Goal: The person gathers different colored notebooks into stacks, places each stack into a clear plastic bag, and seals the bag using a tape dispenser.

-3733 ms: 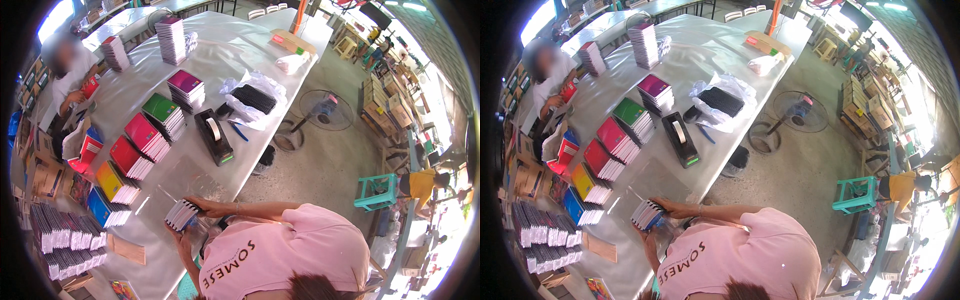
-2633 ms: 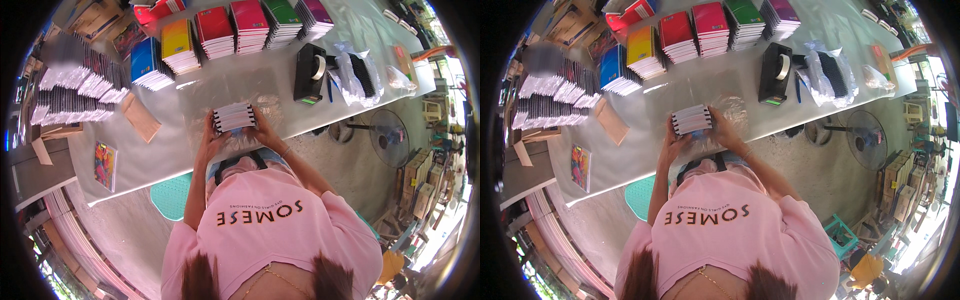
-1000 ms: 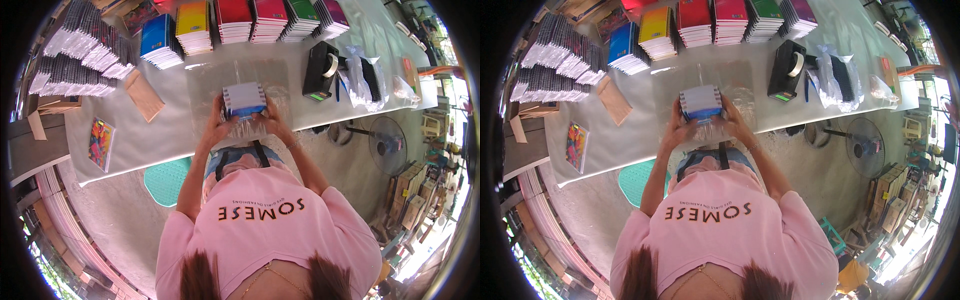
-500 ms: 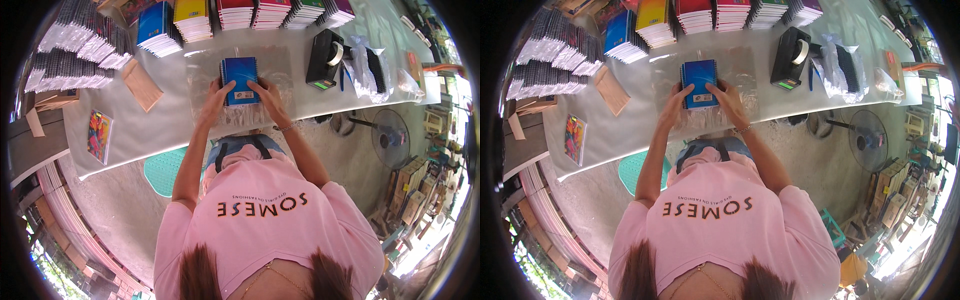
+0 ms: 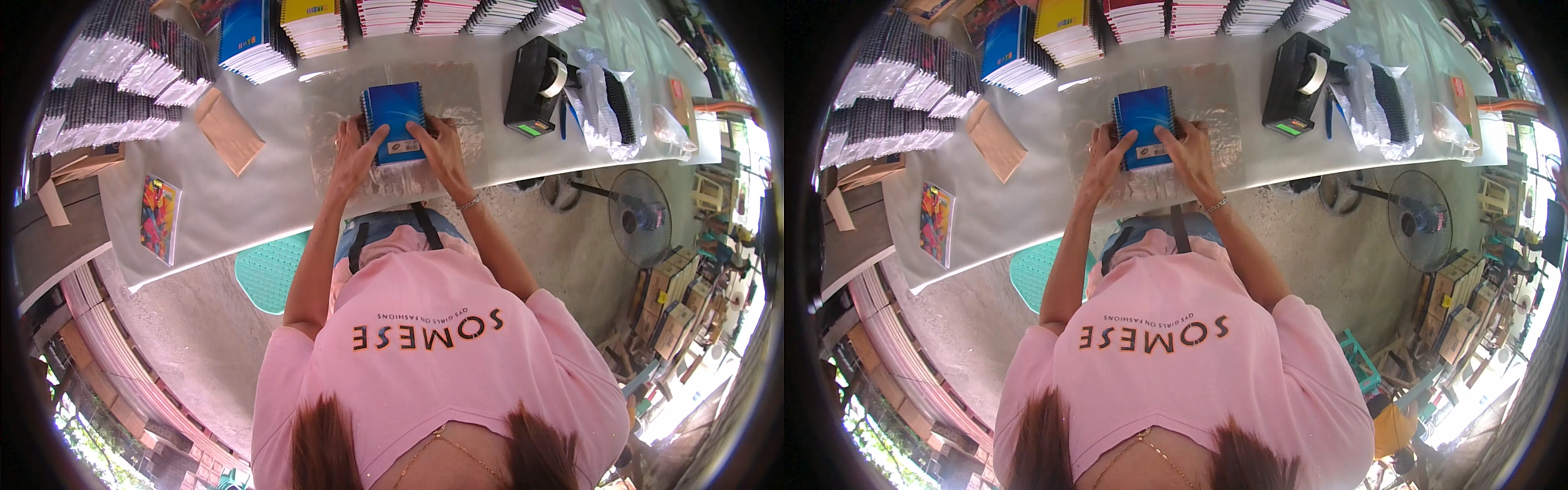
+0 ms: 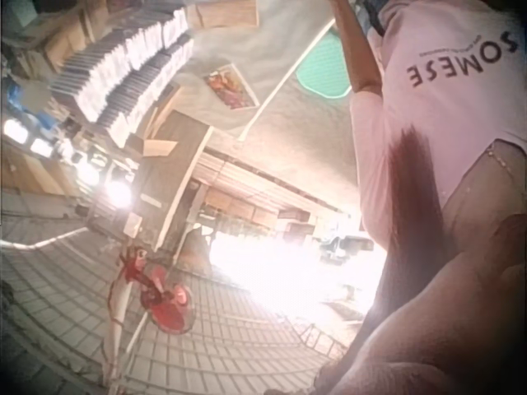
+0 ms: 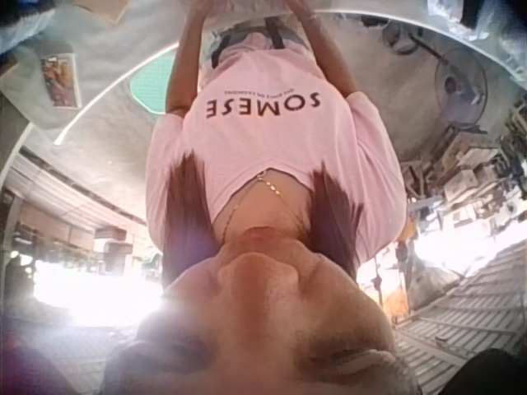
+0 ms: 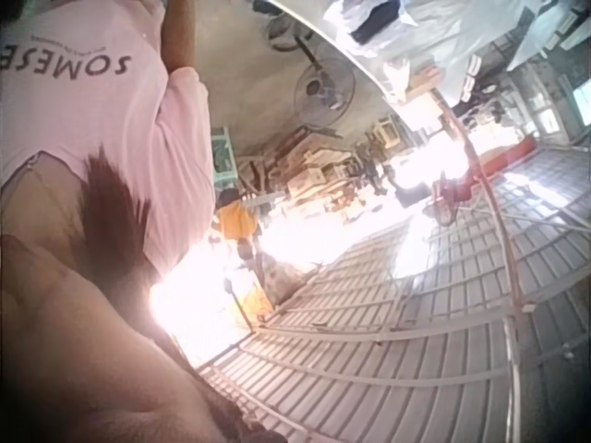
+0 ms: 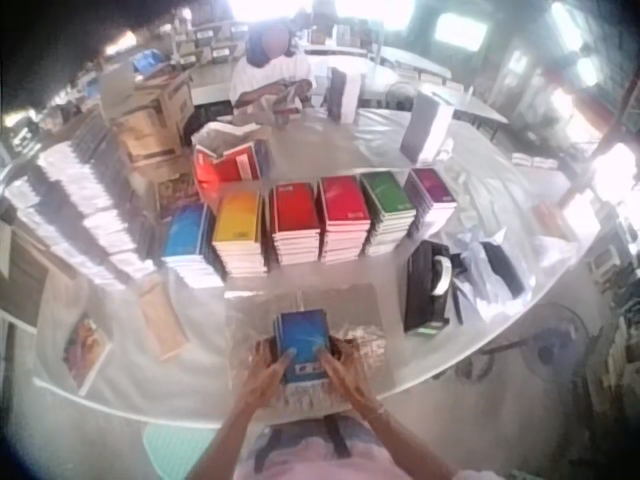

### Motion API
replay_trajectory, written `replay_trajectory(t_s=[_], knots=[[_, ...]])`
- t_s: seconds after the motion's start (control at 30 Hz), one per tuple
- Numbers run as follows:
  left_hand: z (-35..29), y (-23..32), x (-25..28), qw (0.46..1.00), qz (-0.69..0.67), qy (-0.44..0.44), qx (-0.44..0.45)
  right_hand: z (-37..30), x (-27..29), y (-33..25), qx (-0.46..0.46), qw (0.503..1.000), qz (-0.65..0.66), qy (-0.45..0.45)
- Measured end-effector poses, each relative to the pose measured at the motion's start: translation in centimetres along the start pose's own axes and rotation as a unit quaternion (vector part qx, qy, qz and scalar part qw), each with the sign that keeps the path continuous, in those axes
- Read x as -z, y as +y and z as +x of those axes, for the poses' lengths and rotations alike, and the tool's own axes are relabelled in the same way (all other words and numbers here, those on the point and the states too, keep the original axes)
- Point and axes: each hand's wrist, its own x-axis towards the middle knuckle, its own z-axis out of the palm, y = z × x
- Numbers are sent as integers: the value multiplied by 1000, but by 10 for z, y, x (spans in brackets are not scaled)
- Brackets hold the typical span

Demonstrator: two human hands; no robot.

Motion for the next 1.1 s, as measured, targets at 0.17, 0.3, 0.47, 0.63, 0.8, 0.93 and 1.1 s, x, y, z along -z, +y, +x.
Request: replay_trajectory(t_s=[0.17, 0.3, 0.47, 0.63, 0.8, 0.93, 1.1], knots=[[1, -25, -8, 992, 44, 22, -119, -5, 6, -8, -13, 998, -11, -54], [-11, 0, -24, 990, -95, 58, -90, -9, -5, 21, 97, 995, 22, 7], [-13, -1, -28, 979, -167, 30, -112, -20, -13, 14, 77, 991, 113, -9], [-14, 4, -28, 970, -216, 11, -107, -20, -12, 15, 81, 990, 115, -15], [-17, 10, -27, 970, -222, 13, -98, -19, -13, 20, 64, 993, 103, -8], [-24, 2, -11, 978, -173, 87, -80, -19, 4, 27, 31, 995, 45, 78], [-31, -50, 3, 927, 268, 261, -29, -22, 19, 74, 76, 936, -302, 164]])
